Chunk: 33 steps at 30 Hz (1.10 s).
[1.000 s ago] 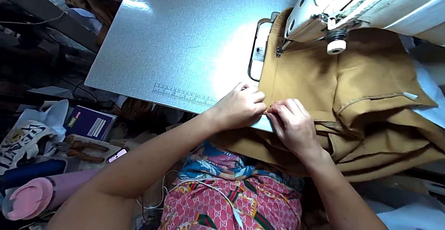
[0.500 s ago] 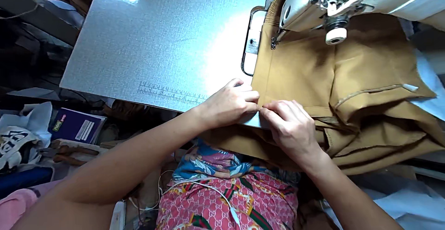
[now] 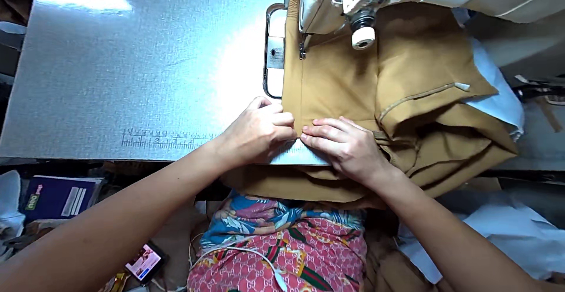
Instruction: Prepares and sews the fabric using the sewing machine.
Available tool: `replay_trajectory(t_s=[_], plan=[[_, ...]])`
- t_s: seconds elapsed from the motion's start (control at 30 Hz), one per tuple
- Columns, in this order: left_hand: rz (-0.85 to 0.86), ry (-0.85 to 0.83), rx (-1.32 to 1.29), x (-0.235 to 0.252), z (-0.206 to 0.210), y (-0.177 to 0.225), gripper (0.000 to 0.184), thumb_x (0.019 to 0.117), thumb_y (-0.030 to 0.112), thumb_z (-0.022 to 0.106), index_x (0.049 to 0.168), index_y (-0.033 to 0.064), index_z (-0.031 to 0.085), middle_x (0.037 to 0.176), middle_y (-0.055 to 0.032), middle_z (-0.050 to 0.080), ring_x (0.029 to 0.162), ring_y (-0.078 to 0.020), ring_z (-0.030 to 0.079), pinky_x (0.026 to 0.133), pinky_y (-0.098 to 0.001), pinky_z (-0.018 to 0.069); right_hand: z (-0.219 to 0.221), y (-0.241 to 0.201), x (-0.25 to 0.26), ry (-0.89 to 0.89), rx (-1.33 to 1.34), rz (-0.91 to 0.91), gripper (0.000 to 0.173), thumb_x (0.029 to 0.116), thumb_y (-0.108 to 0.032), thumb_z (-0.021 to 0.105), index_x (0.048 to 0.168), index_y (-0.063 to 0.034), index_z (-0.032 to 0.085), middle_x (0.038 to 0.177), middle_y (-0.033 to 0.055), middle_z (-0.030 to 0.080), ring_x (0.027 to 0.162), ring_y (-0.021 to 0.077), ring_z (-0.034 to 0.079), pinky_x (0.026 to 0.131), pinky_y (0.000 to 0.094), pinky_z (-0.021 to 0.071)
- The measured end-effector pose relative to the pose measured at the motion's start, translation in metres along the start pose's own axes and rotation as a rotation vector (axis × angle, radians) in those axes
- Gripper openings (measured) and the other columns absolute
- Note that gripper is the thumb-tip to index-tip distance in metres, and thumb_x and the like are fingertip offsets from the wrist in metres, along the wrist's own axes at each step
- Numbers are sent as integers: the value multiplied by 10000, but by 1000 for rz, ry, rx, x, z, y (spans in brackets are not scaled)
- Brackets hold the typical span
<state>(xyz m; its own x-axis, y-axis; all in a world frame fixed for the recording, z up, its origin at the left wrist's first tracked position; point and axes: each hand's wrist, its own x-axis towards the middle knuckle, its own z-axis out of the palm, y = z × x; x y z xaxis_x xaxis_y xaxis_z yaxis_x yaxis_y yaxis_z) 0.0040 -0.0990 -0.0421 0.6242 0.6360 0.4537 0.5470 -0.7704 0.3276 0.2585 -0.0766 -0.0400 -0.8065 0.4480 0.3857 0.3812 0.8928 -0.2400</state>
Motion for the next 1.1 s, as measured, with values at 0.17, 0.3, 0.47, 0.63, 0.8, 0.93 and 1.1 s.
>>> replay_trajectory(t_s=[0.17,0.3,0.47,0.63,0.8,0.93,1.1], plan=[[-12,2,15,7,0,-6,206,943,112,568,894,115,768,864,-34,712,823,-216,644,858,-449,447,0,10,6,14,15,0,327,926,-32,549,1092,-157,802,1173,18,767,1185,243,687,941,421,561],[-21,6,50,13,0,-13,211,941,118,561,894,115,766,876,-40,721,830,-226,654,871,-466,446,-1,18,13,9,14,7,322,936,-37,542,1085,-152,802,1176,31,764,1191,252,686,948,430,562],[-27,1,73,21,-3,-22,206,933,114,555,885,110,756,865,-47,709,833,-242,656,867,-484,453,-2,29,23,-2,4,9,322,940,-38,538,1091,-148,800,1166,39,764,1190,262,684,960,427,561],[-22,5,82,28,-4,-35,204,929,106,564,892,103,765,866,-62,713,836,-259,664,879,-494,455,0,40,32,5,-13,9,341,924,-25,528,1102,-133,799,1161,54,764,1186,276,684,952,424,555],[-30,-15,90,38,-7,-49,184,933,102,590,897,103,770,870,-67,710,843,-263,665,873,-496,452,0,54,43,-8,-9,8,349,923,-14,512,1104,-108,795,1161,80,763,1174,302,689,976,442,547],[-38,-15,79,45,-9,-61,191,937,100,583,898,90,769,864,-81,705,843,-276,662,853,-505,442,0,65,53,-7,-3,-11,346,922,12,502,1089,-82,790,1159,98,759,1171,312,685,984,432,535],[-47,-8,83,53,-11,-74,187,941,94,589,898,71,770,876,-98,707,849,-290,663,853,-509,435,1,75,67,10,10,-19,348,901,63,502,1074,-37,786,1138,144,756,1147,338,694,1006,418,530]])
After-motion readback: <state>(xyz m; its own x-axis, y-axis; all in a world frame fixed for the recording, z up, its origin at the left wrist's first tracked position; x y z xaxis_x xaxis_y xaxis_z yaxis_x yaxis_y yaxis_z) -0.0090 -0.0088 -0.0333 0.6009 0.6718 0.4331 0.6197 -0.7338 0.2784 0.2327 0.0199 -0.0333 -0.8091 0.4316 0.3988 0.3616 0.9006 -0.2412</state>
